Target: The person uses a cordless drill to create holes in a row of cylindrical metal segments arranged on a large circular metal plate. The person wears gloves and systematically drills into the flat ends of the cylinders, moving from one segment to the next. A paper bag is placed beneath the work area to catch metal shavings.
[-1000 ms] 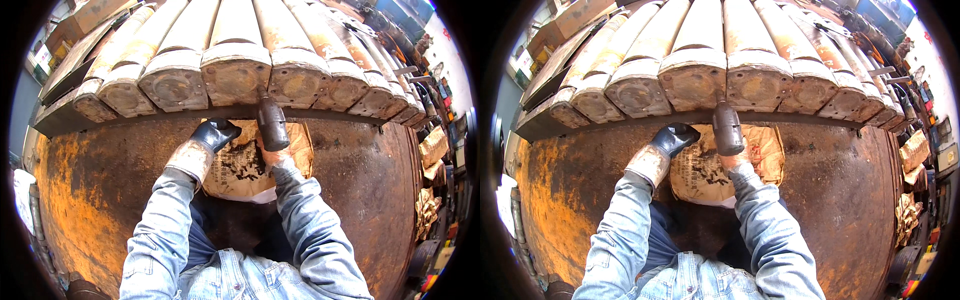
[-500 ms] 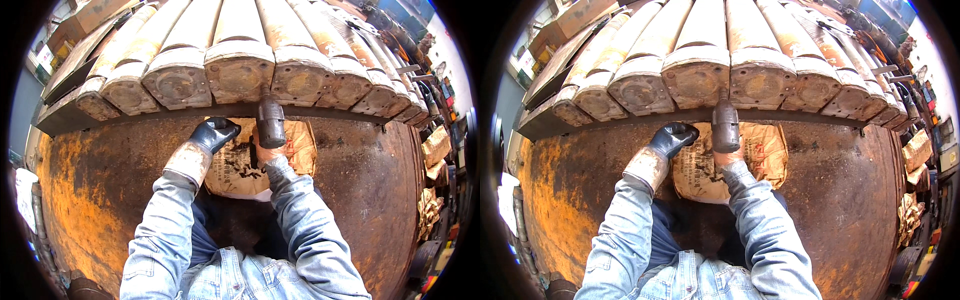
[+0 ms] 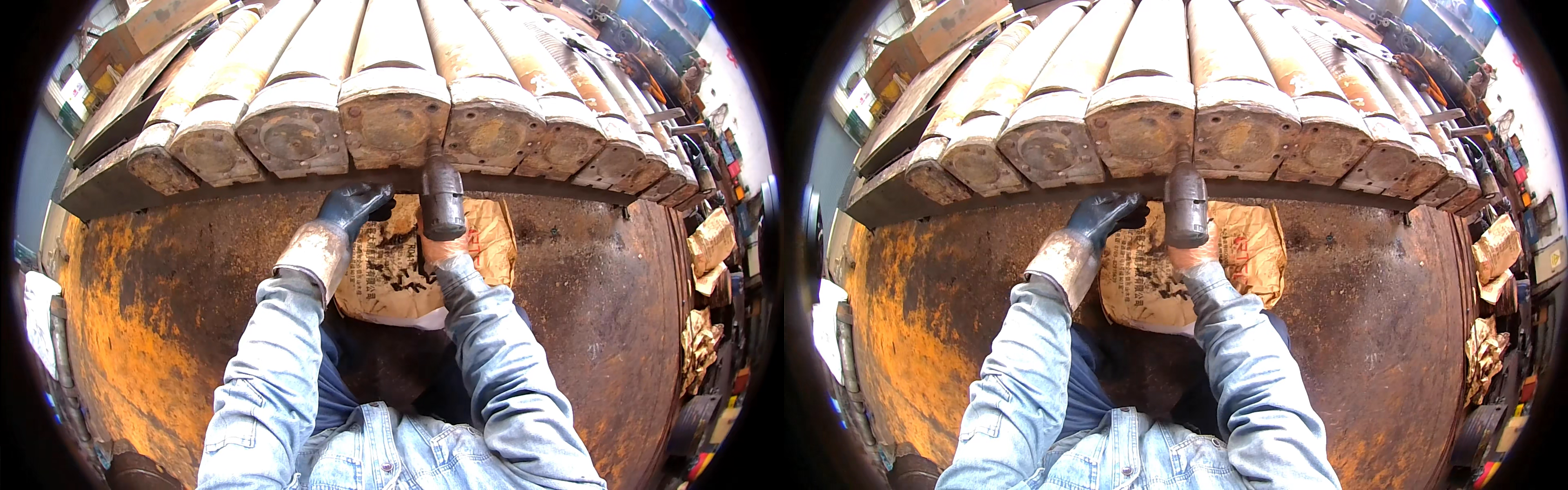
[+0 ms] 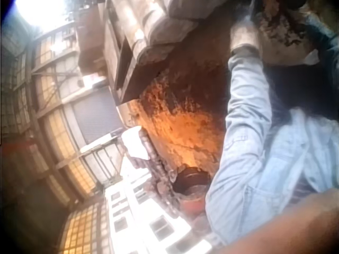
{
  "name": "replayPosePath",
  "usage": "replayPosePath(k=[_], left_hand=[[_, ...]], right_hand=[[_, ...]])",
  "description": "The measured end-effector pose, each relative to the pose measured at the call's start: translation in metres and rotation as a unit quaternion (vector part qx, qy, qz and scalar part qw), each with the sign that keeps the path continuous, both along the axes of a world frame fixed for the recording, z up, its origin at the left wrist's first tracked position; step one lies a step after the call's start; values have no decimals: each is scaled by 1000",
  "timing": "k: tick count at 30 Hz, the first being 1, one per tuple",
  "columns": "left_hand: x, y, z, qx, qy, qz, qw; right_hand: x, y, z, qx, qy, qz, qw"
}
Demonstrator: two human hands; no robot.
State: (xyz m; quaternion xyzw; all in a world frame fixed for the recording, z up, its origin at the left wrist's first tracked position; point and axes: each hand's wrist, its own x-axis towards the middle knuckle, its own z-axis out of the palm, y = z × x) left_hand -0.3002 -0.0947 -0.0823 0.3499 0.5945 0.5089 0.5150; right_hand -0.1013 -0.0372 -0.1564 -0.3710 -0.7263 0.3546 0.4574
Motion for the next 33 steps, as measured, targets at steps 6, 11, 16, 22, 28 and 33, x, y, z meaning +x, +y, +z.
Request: replayPosePath(k=[6, 11, 16, 22, 28, 33], left_hand=[[4, 1, 0, 6, -19, 13, 1000], [5, 1, 4, 4, -24, 11, 1000], [-4, 5, -14, 16, -14, 16, 1000], [-2, 8, -18, 2, -9, 25, 1000], [-2, 7, -22, 18, 22, 20, 999], [4, 8, -15, 9, -30, 43, 999]], right_hand=[[11, 5, 9, -364, 527, 219, 736], [14, 14, 12, -247, 289, 69, 922], [19, 12, 26, -382, 403, 67, 829], [28, 22, 29, -448, 415, 47, 790], [40, 31, 6, -196, 53, -23, 979], [54, 42, -3, -50, -137, -34, 989]])
